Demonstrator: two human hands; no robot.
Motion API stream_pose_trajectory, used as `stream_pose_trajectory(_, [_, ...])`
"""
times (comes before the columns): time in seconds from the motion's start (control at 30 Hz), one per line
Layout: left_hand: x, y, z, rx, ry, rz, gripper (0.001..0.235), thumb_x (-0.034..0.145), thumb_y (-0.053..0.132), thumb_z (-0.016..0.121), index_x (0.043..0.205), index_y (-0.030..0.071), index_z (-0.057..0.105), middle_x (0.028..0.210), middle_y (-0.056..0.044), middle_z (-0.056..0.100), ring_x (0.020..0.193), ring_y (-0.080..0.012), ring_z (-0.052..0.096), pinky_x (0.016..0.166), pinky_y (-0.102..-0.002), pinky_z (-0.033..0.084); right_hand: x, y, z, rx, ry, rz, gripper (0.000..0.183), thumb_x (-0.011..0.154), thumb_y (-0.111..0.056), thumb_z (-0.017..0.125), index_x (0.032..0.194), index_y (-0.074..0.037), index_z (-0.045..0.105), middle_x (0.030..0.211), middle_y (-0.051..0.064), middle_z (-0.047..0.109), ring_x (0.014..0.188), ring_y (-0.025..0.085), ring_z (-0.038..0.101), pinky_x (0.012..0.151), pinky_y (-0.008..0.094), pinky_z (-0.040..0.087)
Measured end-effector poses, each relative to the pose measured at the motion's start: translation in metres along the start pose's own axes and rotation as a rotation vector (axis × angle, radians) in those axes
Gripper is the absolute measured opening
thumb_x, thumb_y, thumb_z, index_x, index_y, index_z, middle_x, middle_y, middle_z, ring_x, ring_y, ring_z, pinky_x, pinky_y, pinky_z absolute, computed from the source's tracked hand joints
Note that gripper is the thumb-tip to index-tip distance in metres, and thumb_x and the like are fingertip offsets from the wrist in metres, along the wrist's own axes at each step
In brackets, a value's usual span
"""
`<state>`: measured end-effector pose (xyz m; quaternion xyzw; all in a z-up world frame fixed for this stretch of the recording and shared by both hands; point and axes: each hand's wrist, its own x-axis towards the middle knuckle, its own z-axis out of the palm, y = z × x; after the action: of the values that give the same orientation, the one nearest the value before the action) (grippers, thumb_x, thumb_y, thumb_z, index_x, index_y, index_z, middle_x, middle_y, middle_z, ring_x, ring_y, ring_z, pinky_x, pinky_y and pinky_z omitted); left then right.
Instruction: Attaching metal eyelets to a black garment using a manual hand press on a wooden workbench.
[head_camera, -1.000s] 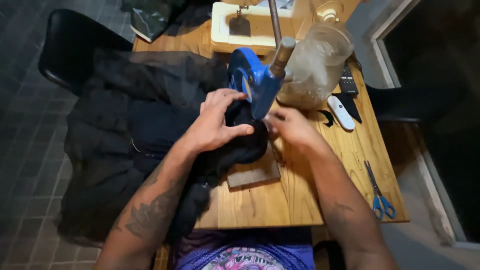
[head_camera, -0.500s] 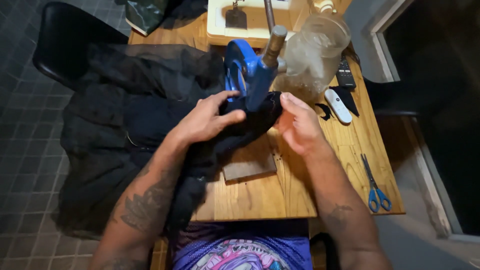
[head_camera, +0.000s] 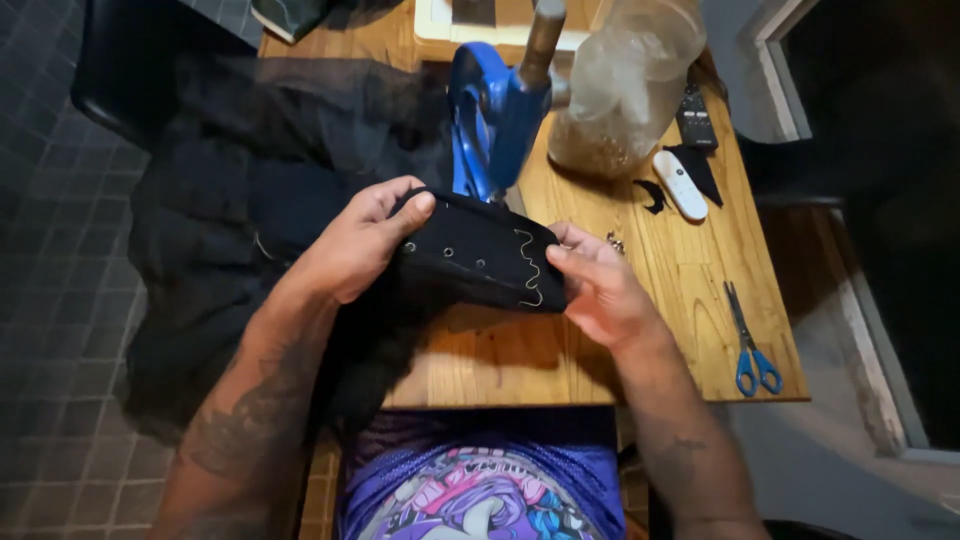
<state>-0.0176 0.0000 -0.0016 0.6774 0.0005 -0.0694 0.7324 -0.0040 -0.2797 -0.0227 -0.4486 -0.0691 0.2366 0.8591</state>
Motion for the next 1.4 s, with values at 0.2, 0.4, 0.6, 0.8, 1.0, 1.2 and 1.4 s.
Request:
stream_pose_trajectory(0.2, [-0.045,0.027,-0.003,0.287,0.005,0.258,0.019,0.103,0.027,0.064,0.103,0.009,0.072,0.069,-0.002,0.057,0.070,-0.0105,0.055,0.066,-0.028,0.052,-0.021,-0.003,0.005,-0.230,-0.199,-0.110,0.050,0.076,0.004,0.080,0.118,0.006,0.053,0.085,0.014,0.071,0.073,0.018,0.069,0.067,0.030,0.061])
stream_pose_trajectory(0.4, [-0.112,0.038,0.027,0.693,-0.104,0.915,0.014,0.091,0.010,0.066,0.104,0.005,0.072,0.080,-0.014,0.066,0.070,-0.0391,0.067,0.060,-0.048,0.054,-0.028,0.010,0.009,-1.143,-0.032,-0.855,0.024,0.075,0.002,0.087,0.092,-0.007,0.073,0.073,0.009,0.057,0.066,0.028,0.058,0.067,0.039,0.051])
stream_pose_trajectory(0.6, [-0.140,-0.016,0.060,0.993,-0.286,1.265,0.016,0.105,0.005,0.052,0.101,-0.001,0.066,0.090,-0.017,0.060,0.077,-0.0311,0.059,0.059,-0.036,0.043,-0.041,0.028,0.011,-1.126,0.109,-1.171,0.029,0.102,-0.003,0.050,0.074,-0.006,0.040,0.074,0.014,0.050,0.071,0.028,0.048,0.068,0.036,0.035])
stream_pose_trajectory(0.8, [-0.155,-0.065,0.082,1.023,-0.255,1.195,0.015,0.107,0.009,0.053,0.103,0.003,0.066,0.095,-0.014,0.066,0.087,-0.0288,0.063,0.064,-0.037,0.042,-0.047,0.048,-0.017,-1.122,0.384,-0.925,0.026,0.097,0.011,0.055,0.081,-0.006,0.043,0.084,0.012,0.050,0.079,0.024,0.051,0.075,0.032,0.041])
stream_pose_trajectory(1.0, [-0.157,-0.081,0.085,0.928,-0.334,1.073,0.010,0.106,0.006,0.057,0.102,0.002,0.066,0.095,-0.014,0.062,0.073,-0.0270,0.053,0.059,-0.037,0.039,-0.061,0.067,-0.064,-0.981,0.649,-0.415,0.025,0.076,0.012,0.054,0.081,-0.013,0.049,0.068,-0.005,0.039,0.063,0.003,0.034,0.058,0.021,0.024])
stream_pose_trajectory(1.2, [-0.153,-0.059,0.092,0.616,-0.505,0.788,0.012,0.105,0.013,0.059,0.109,0.007,0.068,0.099,-0.008,0.068,0.081,-0.0262,0.065,0.067,-0.037,0.050,-0.081,0.048,-0.065,0.022,0.291,-0.028,0.024,0.089,-0.001,0.075,0.107,0.002,0.060,0.095,0.015,0.073,0.083,0.018,0.073,0.076,0.026,0.062])
stream_pose_trajectory(1.4, [-0.145,-0.056,0.086,0.673,-0.190,0.862,0.016,0.100,0.018,0.067,0.106,0.004,0.066,0.111,-0.014,0.069,0.105,-0.0333,0.069,0.094,-0.045,0.054,-0.101,0.036,-0.058,0.037,0.332,0.071,0.020,0.104,-0.012,0.055,0.120,-0.002,0.060,0.098,0.016,0.066,0.086,0.023,0.066,0.074,0.033,0.059])
